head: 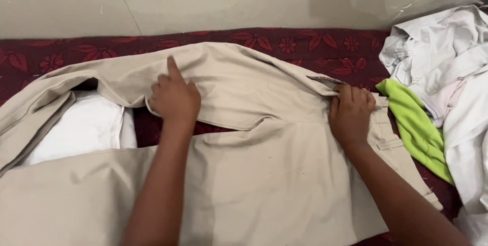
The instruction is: The person smooths out a pair of beige trousers on a patterned surface and folds them in half lengthwise.
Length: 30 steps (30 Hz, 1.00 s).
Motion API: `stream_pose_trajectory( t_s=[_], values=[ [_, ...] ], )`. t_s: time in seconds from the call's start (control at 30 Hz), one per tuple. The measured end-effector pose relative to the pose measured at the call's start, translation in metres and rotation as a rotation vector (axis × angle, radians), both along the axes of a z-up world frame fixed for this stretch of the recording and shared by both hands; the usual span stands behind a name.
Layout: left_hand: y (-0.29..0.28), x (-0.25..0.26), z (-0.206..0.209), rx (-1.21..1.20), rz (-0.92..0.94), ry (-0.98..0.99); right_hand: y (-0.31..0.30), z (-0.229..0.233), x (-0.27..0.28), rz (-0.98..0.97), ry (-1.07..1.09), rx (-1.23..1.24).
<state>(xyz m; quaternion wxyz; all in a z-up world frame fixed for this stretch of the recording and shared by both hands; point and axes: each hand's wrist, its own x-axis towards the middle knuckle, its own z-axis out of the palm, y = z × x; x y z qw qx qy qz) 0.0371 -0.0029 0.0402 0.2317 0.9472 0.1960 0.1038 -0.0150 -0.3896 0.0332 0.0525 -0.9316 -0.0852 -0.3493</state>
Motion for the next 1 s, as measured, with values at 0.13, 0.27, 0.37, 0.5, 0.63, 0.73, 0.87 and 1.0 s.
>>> stream_pose_trajectory(
  t_s=[0.13,0.27,0.37,0.5,0.63,0.73,0.87,1.0],
  values=[
    [0.025,0.065,-0.010,0.275,-0.091,-0.318,0.005,0.004,-0.002,-0.028,-0.020,0.012],
    [0.051,0.095,-0.012,0.481,-0.281,-0.312,0.005,0.004,-0.004,-0.081,-0.105,0.010],
    [0.049,0.056,0.012,0.357,-0.338,-0.229,0.004,0.004,-0.003,-0.073,-0.075,0.076],
    [0.048,-0.087,0.030,0.398,-0.337,-0.522,0.001,0.004,-0.003,-0.079,-0.040,0.082],
    [0.031,-0.160,0.015,0.463,-0.208,-0.364,0.002,0.005,-0.004,-0.098,-0.001,0.082],
    [0.027,-0.161,-0.005,0.475,-0.154,-0.318,0.002,0.005,-0.006,-0.107,-0.008,0.059],
    [0.028,-0.160,-0.012,0.455,-0.158,-0.410,0.000,0.006,-0.005,-0.111,0.008,0.061],
    [0.031,-0.159,-0.012,0.477,-0.171,-0.386,-0.010,-0.006,-0.002,-0.044,0.004,0.094]
  ],
)
